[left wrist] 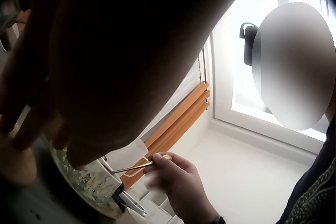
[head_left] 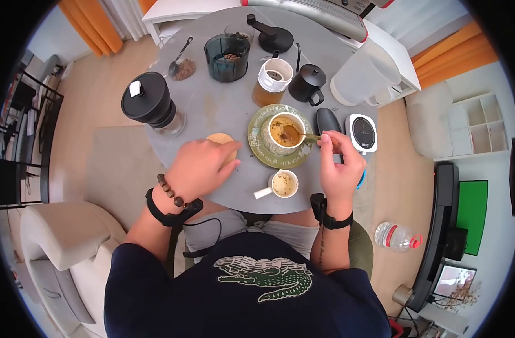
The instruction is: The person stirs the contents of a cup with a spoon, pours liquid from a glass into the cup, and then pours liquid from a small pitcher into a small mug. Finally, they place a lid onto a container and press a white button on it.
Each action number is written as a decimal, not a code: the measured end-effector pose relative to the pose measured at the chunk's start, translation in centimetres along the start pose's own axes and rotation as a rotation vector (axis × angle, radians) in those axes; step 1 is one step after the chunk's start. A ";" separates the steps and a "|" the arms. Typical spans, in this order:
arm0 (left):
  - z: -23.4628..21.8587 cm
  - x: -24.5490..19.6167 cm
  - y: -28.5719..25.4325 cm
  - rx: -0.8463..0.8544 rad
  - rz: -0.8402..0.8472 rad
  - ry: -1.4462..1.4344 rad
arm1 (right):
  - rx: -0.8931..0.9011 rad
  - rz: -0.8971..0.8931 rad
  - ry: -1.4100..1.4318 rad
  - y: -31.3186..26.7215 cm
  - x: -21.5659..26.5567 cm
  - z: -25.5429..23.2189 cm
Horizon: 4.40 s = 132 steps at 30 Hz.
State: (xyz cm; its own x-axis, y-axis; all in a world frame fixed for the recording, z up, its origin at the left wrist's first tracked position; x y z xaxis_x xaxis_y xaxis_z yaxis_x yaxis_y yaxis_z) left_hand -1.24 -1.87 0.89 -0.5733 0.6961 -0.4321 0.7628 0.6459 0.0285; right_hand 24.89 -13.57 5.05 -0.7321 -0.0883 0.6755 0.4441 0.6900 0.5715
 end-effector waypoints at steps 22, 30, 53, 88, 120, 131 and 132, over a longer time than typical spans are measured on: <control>-0.2 0.0 0.1 -0.017 -0.005 0.007 | 0.017 0.136 0.156 -0.5 -1.7 0.4; -0.1 0.1 0.3 -0.005 0.011 0.003 | -0.033 0.140 0.100 -0.8 -1.8 -0.3; -0.3 -0.4 0.4 -0.012 0.012 0.041 | -0.053 0.119 0.178 -1.2 -0.4 0.4; -0.3 -0.8 0.6 -0.007 0.011 0.049 | -0.123 -0.036 0.070 -0.7 -0.1 0.2; -0.3 -0.5 0.6 0.046 -0.044 0.027 | -0.011 0.133 0.096 -0.7 -2.2 1.9; 0.2 0.2 0.4 0.055 -0.052 0.083 | -0.038 0.399 0.397 -1.2 -6.1 2.0; 0.2 0.1 0.3 0.050 -0.042 0.078 | -0.059 0.409 0.408 -1.2 -6.2 1.8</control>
State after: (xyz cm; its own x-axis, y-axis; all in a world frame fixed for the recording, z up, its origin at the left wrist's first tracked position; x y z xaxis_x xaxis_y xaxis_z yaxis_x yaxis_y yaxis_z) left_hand -1.03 -1.62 0.69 -0.6253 0.6922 -0.3603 0.7505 0.6600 -0.0345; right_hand 27.95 -12.58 -0.61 -0.2415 -0.1004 0.9652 0.6858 0.6860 0.2430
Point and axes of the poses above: each hand's wrist, its own y-axis towards the middle knuckle, its own z-axis out of the palm, x = y × z, the point moved 8 cm from there along y, towards the middle knuckle, and after that the axes turned 2 degrees about -z, right-handed, at the moved point
